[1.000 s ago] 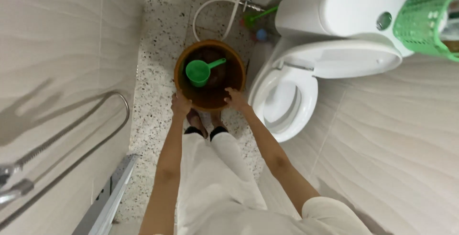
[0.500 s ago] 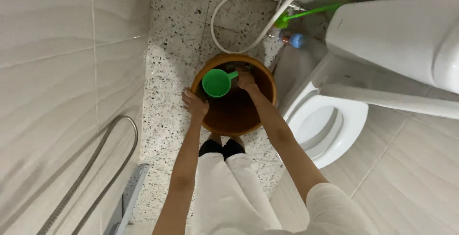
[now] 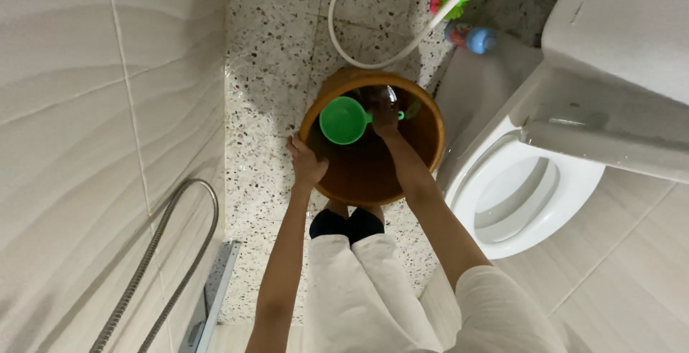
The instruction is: The person scoops water from a bucket using a green scoop and pours it into the toilet bowl. They then wipe the toilet paper holder and the shower faucet with a pink cloth. Finally, they use a handheld shower head to rinse the floor.
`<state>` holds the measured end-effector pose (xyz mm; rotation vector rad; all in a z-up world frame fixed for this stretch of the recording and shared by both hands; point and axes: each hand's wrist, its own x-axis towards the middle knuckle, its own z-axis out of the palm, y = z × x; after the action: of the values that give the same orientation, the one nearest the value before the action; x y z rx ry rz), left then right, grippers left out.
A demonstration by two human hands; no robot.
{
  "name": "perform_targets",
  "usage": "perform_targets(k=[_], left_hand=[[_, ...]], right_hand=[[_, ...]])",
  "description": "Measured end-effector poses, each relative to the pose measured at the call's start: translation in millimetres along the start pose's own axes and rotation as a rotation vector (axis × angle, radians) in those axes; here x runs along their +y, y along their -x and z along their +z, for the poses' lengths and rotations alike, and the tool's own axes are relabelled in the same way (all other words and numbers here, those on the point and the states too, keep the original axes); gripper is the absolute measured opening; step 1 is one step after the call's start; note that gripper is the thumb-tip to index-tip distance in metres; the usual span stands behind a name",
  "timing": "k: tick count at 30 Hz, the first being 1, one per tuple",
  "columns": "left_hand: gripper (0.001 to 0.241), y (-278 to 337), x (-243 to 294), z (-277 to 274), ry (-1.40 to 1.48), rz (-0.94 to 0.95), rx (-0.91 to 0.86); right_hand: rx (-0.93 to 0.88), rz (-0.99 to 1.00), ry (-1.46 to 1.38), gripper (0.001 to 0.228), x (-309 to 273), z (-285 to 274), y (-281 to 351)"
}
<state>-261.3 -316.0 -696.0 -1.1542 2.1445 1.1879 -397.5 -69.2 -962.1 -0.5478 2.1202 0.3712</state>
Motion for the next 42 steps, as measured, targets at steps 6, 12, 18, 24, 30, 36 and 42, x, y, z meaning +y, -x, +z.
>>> perform_targets(k=[6,12,18,24,30,36,42], left_hand=[[0.114,-3.5,-6.6,3.6,0.054,0.101,0.039],[0.113,0.0,20.8,-17.0,0.110,0.093,0.012],[0.113,-7.9,9.4,-7.2,0.079,-0.047,-0.103],[0.113,-10.8,-15.1,9.0,0.074,0.112,-0.012],[0.111,-9.4,0.7,-9.8,0.081,0.042,-0.053],[0.110,-8.1,-20.9,-4.0,0.006,0.023,-0.064],[0.079,27.4,-13.4,-10.7,-0.035,-0.008,0.138]], right_hand=[[-0.049,-0.111,-0.209,0.042,-10.2,26.3,38.3],[-0.396,0.010,-0.749,0.041,-54.9,-64.5,116.1],[-0.282,0.235,-1.156,0.033,-3.8,16.9,148.4],[-0.294,0.147,-1.395,0.033,-106.6,-154.1,115.5],[-0.322,0.063,-1.608,0.036,-76.6,-140.0,119.6],[-0.226,-0.054,-1.778,0.031,-22.1,-104.7,189.3],[-0.049,-0.126,-1.678,0.038,5.9,-217.8,336.7]])
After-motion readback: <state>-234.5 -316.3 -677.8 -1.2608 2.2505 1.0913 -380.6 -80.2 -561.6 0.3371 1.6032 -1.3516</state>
